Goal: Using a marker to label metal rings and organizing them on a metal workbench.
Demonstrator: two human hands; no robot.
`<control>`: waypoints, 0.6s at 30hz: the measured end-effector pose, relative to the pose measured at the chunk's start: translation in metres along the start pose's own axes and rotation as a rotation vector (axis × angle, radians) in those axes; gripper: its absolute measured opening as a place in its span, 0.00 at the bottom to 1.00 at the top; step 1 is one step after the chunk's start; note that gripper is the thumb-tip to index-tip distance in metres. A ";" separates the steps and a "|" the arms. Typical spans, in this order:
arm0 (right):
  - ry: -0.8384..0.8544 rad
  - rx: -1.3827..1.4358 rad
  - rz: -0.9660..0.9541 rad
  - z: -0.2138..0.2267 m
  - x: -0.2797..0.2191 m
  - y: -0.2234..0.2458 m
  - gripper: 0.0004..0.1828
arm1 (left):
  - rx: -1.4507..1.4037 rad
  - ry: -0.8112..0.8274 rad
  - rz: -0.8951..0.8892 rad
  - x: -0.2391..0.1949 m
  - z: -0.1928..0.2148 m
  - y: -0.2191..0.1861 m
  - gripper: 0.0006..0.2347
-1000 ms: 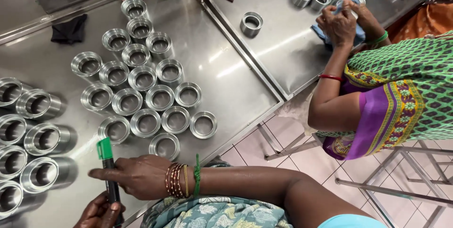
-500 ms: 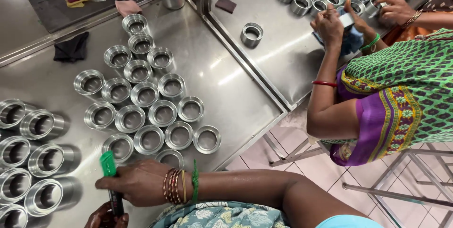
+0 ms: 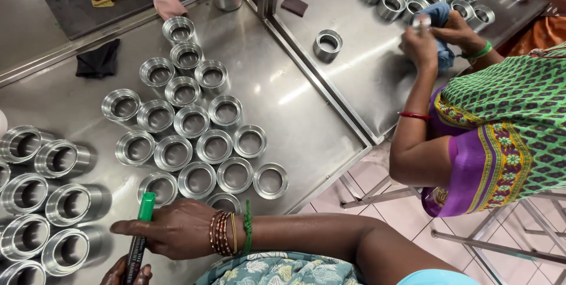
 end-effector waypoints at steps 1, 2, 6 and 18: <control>0.000 0.000 -0.003 0.000 0.001 0.001 0.37 | 0.000 0.003 0.001 0.002 0.000 0.005 0.18; 0.025 -0.043 -0.014 -0.001 0.002 0.001 0.39 | -0.154 -0.011 0.048 0.004 0.001 0.011 0.18; -0.025 -0.045 -0.004 -0.004 0.001 -0.004 0.39 | -1.099 0.750 0.136 0.036 -0.007 0.055 0.21; 0.132 0.403 -0.237 -0.018 -0.011 -0.002 0.30 | -0.299 0.033 0.094 0.060 0.004 -0.009 0.26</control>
Point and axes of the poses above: each hand's wrist, its own x-axis towards the middle knuckle, its own z-axis out of the back of the hand, y = z × x, the point moved 6 cm from there along x, towards the middle knuckle, and after that the axes turned 12 degrees about -y, right-handed, at the moved point
